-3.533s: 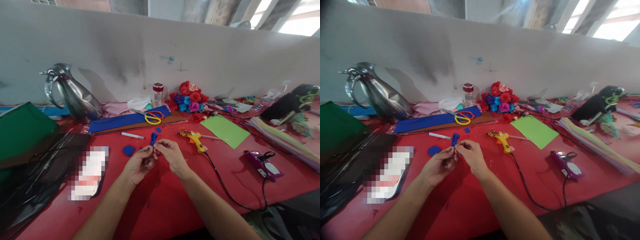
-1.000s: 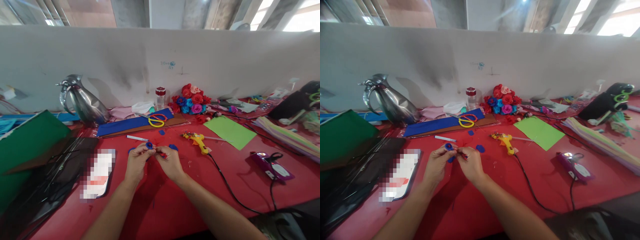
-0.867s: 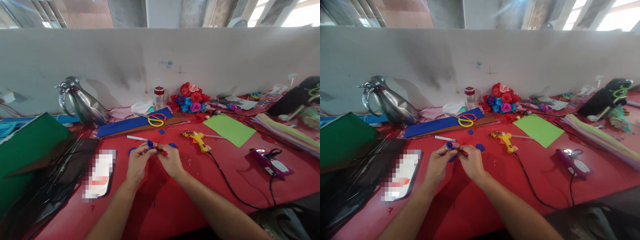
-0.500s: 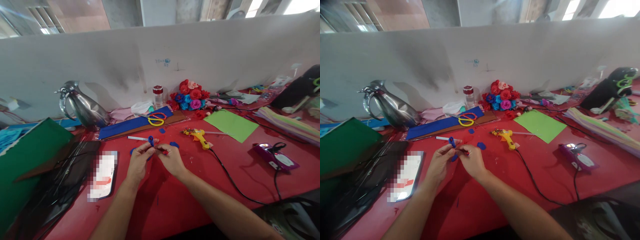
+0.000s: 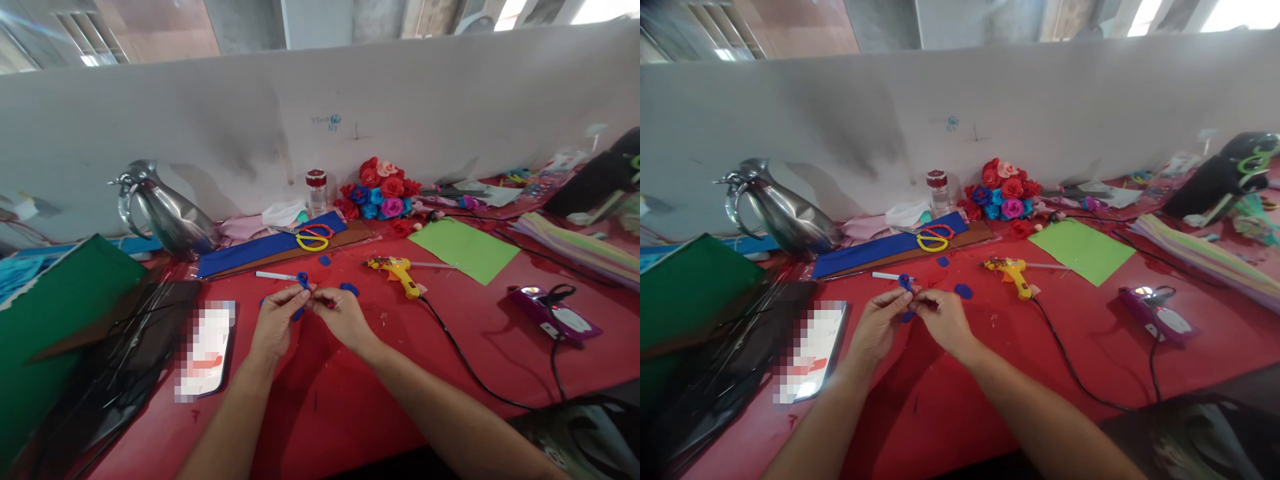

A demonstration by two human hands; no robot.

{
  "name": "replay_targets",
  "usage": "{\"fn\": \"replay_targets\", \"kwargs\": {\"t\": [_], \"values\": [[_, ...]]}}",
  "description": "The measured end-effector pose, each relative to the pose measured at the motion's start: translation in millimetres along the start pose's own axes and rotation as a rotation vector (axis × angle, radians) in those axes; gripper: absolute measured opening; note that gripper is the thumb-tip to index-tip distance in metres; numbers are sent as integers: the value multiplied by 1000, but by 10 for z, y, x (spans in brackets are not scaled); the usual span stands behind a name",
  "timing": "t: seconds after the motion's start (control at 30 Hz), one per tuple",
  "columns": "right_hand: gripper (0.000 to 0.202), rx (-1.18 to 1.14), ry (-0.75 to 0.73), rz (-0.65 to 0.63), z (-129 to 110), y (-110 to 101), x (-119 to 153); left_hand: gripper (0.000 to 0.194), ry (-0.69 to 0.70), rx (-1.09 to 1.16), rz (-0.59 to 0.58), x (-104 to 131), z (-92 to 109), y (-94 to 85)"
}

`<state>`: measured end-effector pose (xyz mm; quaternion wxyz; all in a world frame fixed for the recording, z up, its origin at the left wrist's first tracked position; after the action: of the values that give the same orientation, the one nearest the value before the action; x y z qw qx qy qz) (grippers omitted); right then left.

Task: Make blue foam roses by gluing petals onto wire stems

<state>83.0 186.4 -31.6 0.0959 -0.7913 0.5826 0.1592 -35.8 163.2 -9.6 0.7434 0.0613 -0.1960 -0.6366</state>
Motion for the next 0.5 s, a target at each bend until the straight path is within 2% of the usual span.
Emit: {"fn": "replay_targets", "kwargs": {"t": [0.2,0.37,0.5], "values": [[14,-10,8,-23,-40,18,2,10,124,-100,79,53,31,43],[13,-118,101,93,-22,-28,-20,33,-15,65,-6,41,-53,82],[13,-133,154,138,11,-56,-25,27,-114,133,-25,50,-105,112]]}}
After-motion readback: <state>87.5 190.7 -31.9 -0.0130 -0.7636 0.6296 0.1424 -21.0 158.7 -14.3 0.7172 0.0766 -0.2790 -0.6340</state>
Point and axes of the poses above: each hand's wrist, its own x-axis away from the middle knuckle, its own y-axis out of the palm, z = x × y, the point moved 2 cm from there along -x, towards the middle knuckle, and after that the axes turned 8 degrees about -y, right-handed, at the moved point
